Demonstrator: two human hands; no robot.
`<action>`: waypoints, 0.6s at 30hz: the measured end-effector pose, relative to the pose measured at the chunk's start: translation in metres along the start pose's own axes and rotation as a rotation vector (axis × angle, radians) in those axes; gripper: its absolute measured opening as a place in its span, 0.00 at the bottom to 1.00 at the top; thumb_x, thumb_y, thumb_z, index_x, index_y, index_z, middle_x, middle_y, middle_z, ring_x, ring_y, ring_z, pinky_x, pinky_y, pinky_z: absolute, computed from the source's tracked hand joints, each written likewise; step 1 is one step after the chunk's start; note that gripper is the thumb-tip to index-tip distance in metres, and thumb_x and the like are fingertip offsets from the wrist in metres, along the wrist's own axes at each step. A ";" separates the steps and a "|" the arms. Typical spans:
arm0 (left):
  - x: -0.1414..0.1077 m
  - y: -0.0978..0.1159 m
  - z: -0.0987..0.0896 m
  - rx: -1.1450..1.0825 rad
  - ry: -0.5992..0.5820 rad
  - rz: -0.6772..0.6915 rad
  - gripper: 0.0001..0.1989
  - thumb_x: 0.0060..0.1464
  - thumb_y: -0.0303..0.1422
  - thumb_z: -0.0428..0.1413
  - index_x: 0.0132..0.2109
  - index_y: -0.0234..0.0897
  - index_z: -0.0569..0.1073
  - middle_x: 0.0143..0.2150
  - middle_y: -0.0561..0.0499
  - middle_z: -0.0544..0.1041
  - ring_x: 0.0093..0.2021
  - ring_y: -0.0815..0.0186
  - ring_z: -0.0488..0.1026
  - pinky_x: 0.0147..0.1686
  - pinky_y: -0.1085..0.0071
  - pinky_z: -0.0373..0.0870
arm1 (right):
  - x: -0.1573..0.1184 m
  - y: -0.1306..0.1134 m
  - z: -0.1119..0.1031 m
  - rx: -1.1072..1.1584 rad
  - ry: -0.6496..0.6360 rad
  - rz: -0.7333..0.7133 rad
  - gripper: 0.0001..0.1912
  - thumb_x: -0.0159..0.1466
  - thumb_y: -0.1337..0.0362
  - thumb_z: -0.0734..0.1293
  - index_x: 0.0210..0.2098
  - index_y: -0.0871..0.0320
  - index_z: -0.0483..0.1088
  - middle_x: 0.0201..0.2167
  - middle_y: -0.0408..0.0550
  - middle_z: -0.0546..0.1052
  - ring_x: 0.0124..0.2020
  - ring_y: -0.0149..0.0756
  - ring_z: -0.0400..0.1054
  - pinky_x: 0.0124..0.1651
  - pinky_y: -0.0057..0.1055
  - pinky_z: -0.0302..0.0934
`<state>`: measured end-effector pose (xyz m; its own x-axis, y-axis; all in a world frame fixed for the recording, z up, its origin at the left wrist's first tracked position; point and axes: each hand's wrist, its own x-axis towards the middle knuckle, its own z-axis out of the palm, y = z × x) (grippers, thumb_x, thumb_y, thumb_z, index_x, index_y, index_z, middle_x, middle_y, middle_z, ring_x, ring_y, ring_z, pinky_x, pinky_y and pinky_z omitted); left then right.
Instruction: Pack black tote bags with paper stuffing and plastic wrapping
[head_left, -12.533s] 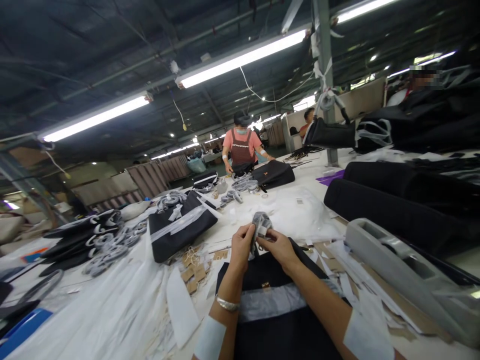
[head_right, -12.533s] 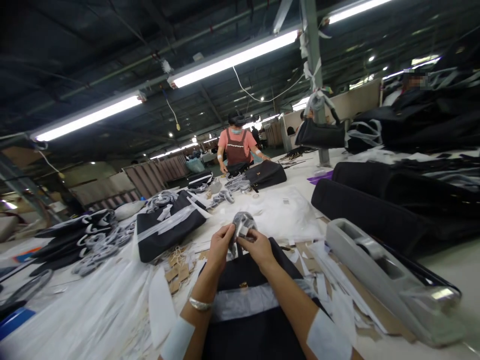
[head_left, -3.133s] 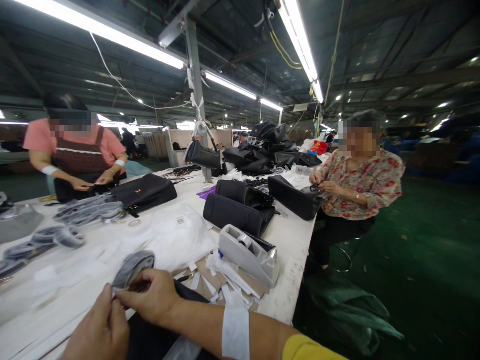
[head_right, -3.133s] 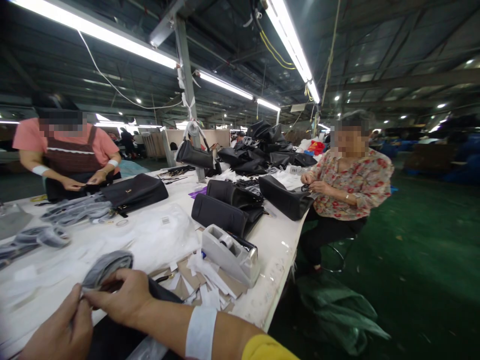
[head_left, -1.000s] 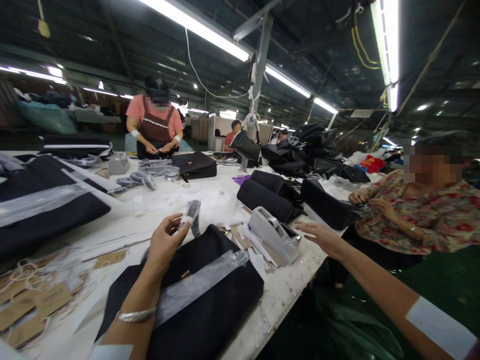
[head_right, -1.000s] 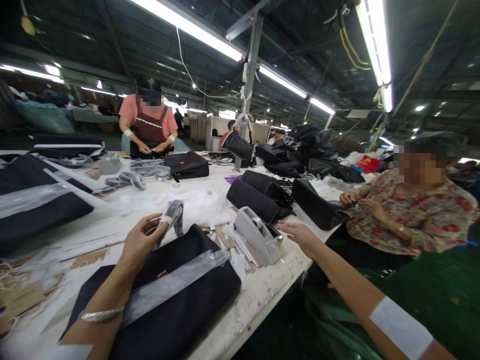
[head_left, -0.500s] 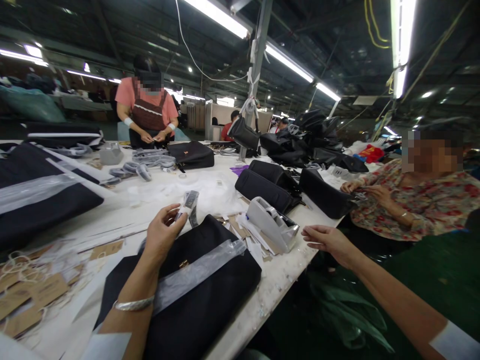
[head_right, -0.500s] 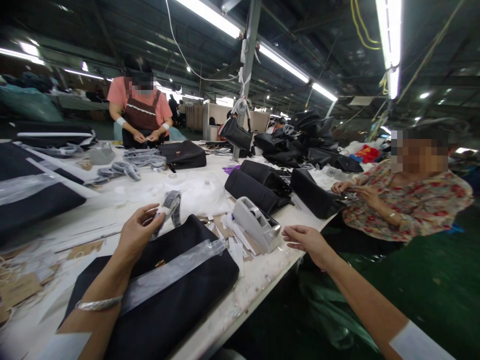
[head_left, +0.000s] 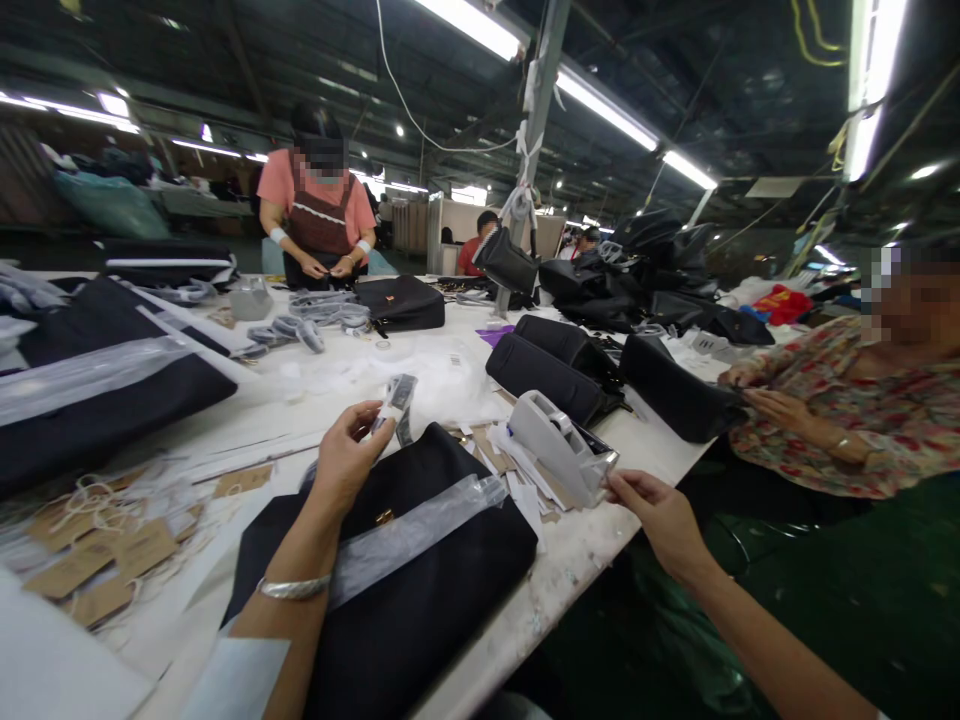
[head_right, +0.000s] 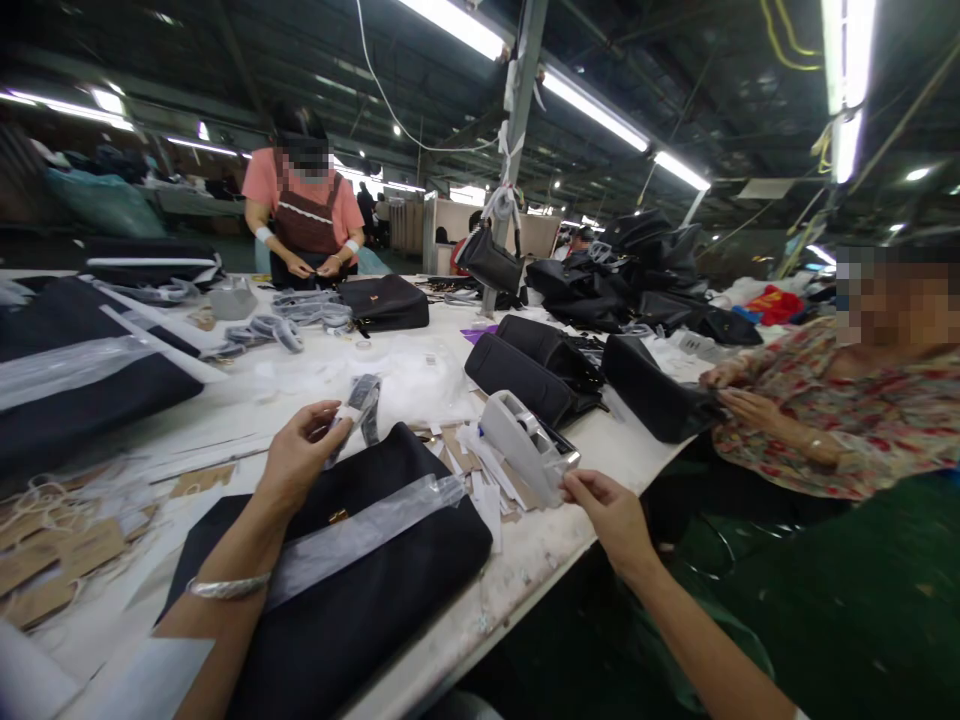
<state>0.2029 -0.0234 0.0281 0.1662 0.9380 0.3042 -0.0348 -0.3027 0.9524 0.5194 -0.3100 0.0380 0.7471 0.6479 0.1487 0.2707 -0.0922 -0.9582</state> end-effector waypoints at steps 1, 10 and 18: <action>0.000 0.000 0.000 -0.004 0.001 0.002 0.26 0.45 0.42 0.65 0.51 0.35 0.75 0.44 0.45 0.79 0.47 0.59 0.76 0.52 0.62 0.70 | -0.001 -0.011 0.013 0.003 -0.051 -0.040 0.21 0.51 0.47 0.76 0.34 0.58 0.78 0.32 0.52 0.81 0.33 0.41 0.76 0.43 0.36 0.71; -0.003 0.009 0.000 0.006 0.000 0.079 0.20 0.49 0.39 0.63 0.48 0.35 0.74 0.42 0.44 0.79 0.44 0.60 0.77 0.48 0.65 0.72 | 0.001 -0.094 0.194 0.155 -0.539 -0.201 0.18 0.56 0.48 0.72 0.34 0.56 0.78 0.32 0.52 0.81 0.33 0.41 0.75 0.41 0.36 0.71; -0.004 0.008 0.002 -0.021 0.004 0.151 0.17 0.50 0.32 0.62 0.48 0.34 0.73 0.42 0.44 0.80 0.45 0.60 0.78 0.49 0.63 0.72 | 0.026 -0.096 0.277 0.145 -0.595 -0.276 0.18 0.56 0.49 0.72 0.31 0.60 0.77 0.27 0.48 0.80 0.30 0.37 0.74 0.37 0.31 0.68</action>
<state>0.2038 -0.0296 0.0347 0.1533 0.8826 0.4445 -0.0798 -0.4373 0.8958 0.3448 -0.0748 0.0661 0.1892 0.9433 0.2727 0.2887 0.2120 -0.9337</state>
